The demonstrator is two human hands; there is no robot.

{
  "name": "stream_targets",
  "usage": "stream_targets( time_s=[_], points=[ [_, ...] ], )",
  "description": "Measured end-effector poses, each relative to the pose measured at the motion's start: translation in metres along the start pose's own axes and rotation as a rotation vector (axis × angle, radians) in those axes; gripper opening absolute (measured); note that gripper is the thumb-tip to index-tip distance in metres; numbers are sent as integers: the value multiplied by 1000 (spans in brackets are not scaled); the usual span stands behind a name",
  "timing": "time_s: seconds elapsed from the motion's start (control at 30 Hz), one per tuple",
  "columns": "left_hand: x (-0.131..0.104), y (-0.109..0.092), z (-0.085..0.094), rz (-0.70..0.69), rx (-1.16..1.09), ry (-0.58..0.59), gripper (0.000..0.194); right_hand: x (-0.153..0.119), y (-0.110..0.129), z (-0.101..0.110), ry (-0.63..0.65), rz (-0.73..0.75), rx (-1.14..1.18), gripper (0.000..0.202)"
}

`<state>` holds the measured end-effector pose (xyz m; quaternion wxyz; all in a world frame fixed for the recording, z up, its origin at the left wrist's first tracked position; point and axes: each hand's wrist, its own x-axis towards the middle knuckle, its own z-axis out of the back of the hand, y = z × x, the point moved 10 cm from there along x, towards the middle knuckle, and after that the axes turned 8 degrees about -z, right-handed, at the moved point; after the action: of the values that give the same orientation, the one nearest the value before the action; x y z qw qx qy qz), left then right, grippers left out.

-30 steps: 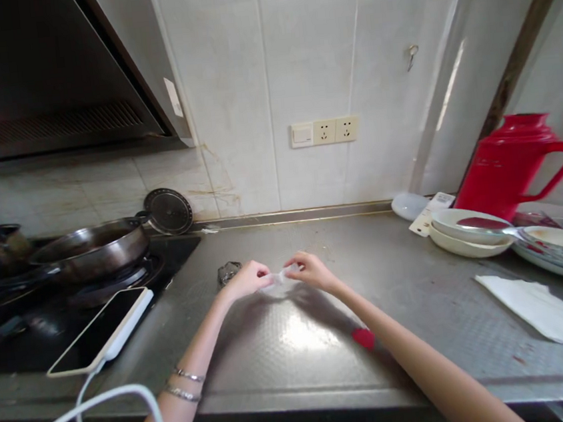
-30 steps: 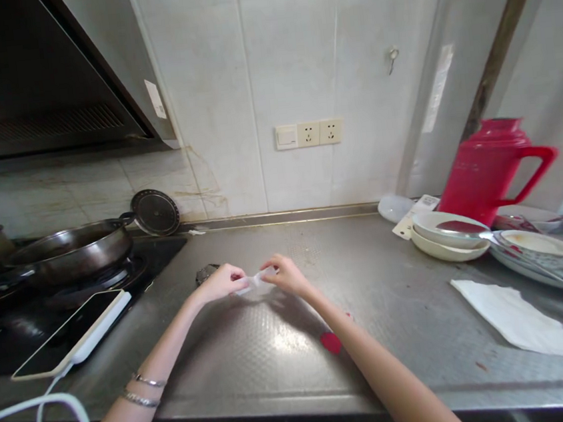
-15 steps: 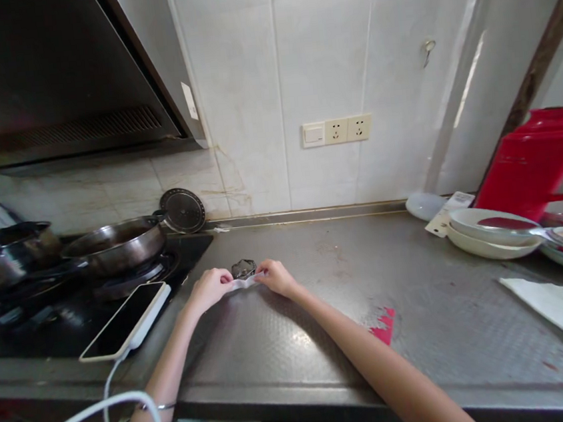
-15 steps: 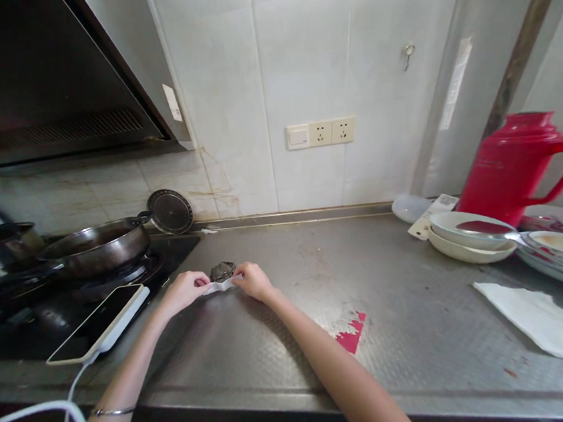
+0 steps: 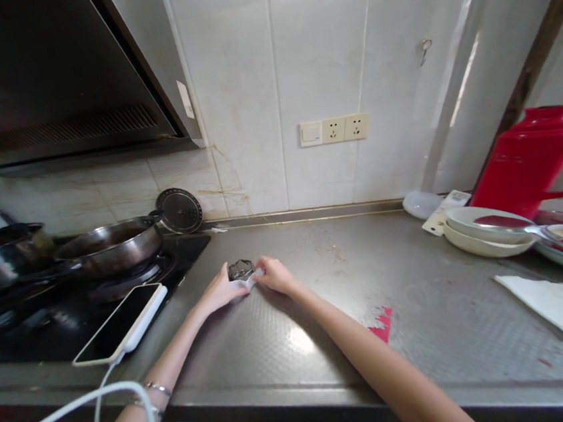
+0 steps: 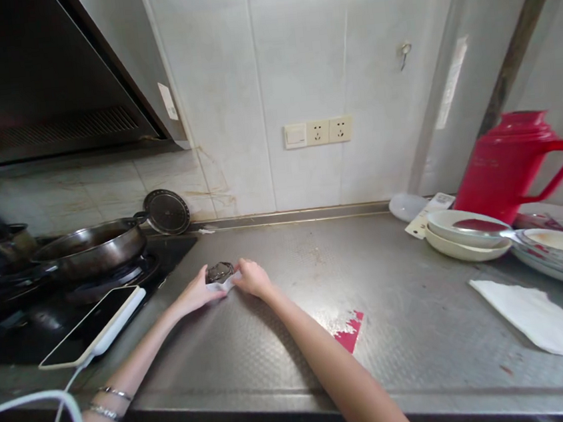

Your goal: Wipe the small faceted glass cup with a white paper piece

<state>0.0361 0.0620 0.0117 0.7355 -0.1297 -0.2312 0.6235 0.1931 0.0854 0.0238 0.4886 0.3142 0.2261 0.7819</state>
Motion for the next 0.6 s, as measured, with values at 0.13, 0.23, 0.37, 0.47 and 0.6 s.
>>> stream_targets(
  time_s=[0.13,0.23,0.37,0.47,0.6],
  points=[
    [1,-2,-1,-35,-84,-8,85,5,3,-3,66,83,26,70],
    [2,-2,2,-71,-153,-34,77,9,5,-10,123,133,55,87],
    [3,-4,6,-98,-222,-37,74,13,6,-19,194,142,134,88],
    [3,-6,10,-107,-244,-34,72,15,8,-22,222,168,171,81],
    [7,-4,8,-122,-291,13,71,18,6,-22,218,173,171,75]
  ],
)
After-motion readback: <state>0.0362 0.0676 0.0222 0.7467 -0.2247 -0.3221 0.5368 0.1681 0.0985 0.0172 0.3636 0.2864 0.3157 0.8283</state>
